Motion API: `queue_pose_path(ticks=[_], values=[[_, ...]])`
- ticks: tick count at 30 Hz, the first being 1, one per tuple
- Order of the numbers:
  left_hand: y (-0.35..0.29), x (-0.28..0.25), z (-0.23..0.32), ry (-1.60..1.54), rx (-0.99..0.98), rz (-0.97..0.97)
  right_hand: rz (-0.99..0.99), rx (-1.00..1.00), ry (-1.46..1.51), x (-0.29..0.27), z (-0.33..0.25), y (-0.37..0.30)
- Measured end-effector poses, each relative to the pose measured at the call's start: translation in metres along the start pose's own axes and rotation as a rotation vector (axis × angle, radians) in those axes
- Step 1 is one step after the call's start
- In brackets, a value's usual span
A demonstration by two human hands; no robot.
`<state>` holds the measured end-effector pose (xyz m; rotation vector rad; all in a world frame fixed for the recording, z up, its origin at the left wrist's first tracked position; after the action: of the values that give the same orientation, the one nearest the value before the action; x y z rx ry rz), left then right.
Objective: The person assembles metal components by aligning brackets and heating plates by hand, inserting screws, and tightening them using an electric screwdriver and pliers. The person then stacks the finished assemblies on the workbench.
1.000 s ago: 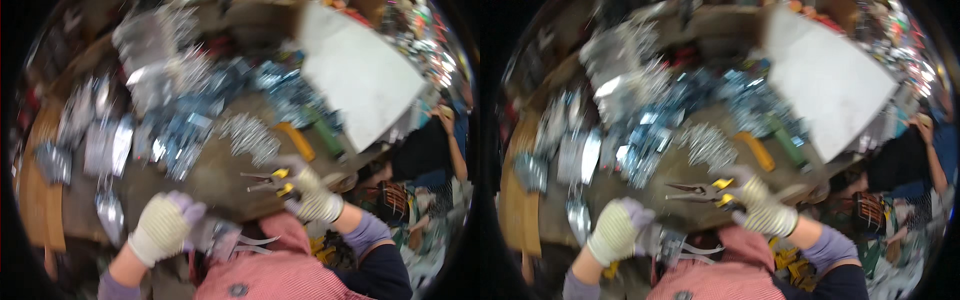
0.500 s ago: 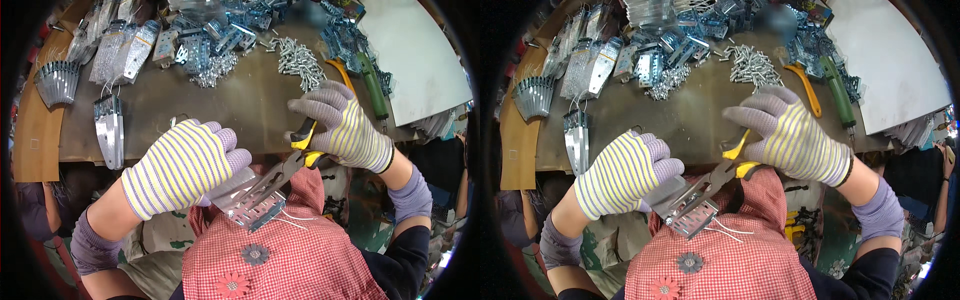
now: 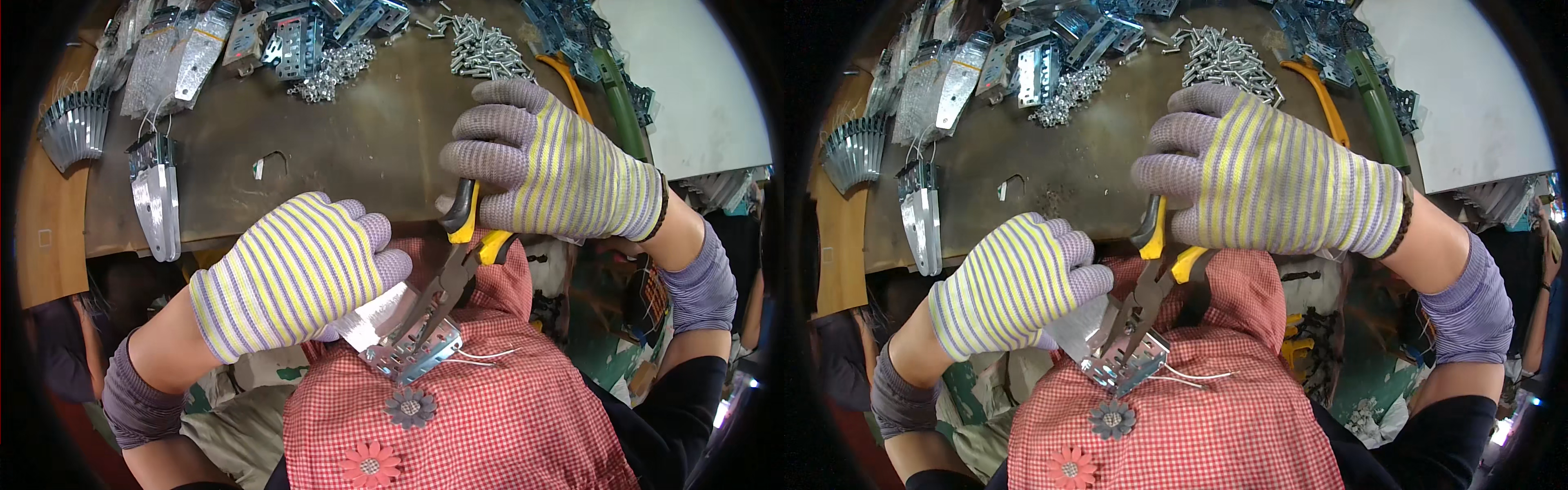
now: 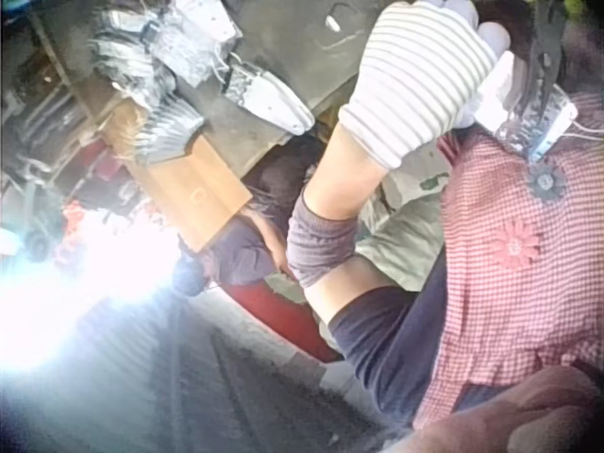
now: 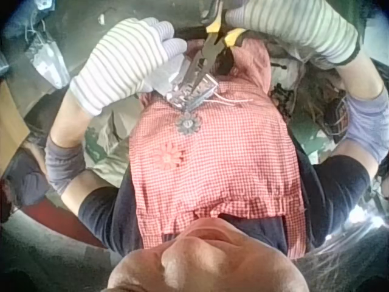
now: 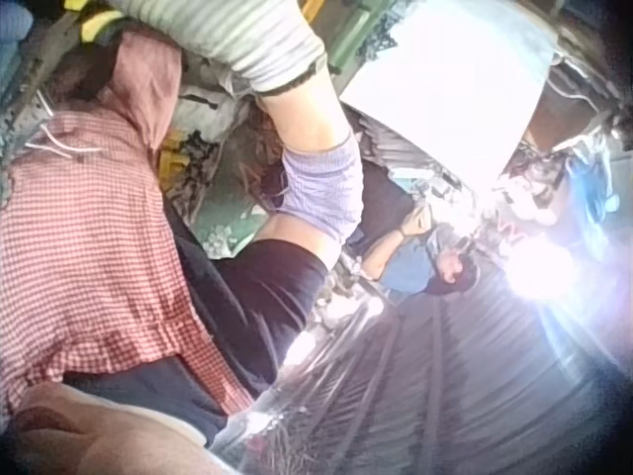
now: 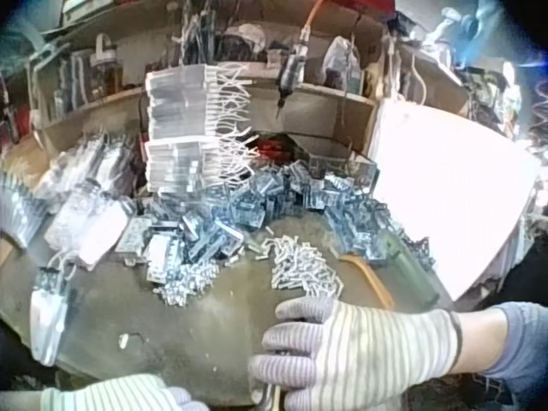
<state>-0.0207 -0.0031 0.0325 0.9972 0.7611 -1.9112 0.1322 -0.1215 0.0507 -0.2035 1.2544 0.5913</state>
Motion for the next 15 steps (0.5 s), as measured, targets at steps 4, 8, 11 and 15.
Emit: queue_pose_path(ticks=[4,8,11,15], values=[[-0.002,-0.003,0.011,0.007,-0.014,-0.015,0.029,-0.003,0.010,-0.009,-0.006,-0.001],[0.000,0.002,0.003,-0.016,0.029,-0.010,-0.007,0.022,0.059,-0.006,-0.010,-0.004],[-0.002,0.004,0.010,0.011,0.008,-0.015,-0.088,-0.007,0.108,-0.011,-0.015,-0.002],[0.013,0.003,0.009,-0.045,0.036,-0.022,-0.271,0.197,0.168,-0.001,-0.022,-0.020]])
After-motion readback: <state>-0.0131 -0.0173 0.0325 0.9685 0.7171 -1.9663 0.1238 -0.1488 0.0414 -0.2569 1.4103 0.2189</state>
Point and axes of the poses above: each hand's wrist, its own y-axis towards the middle knuckle, its own x-axis out of the palm, z = x × y, the point moved 4 cm from there along y, towards the middle knuckle, and after that the axes turned 13 degrees about -y, right-handed, at the moved point
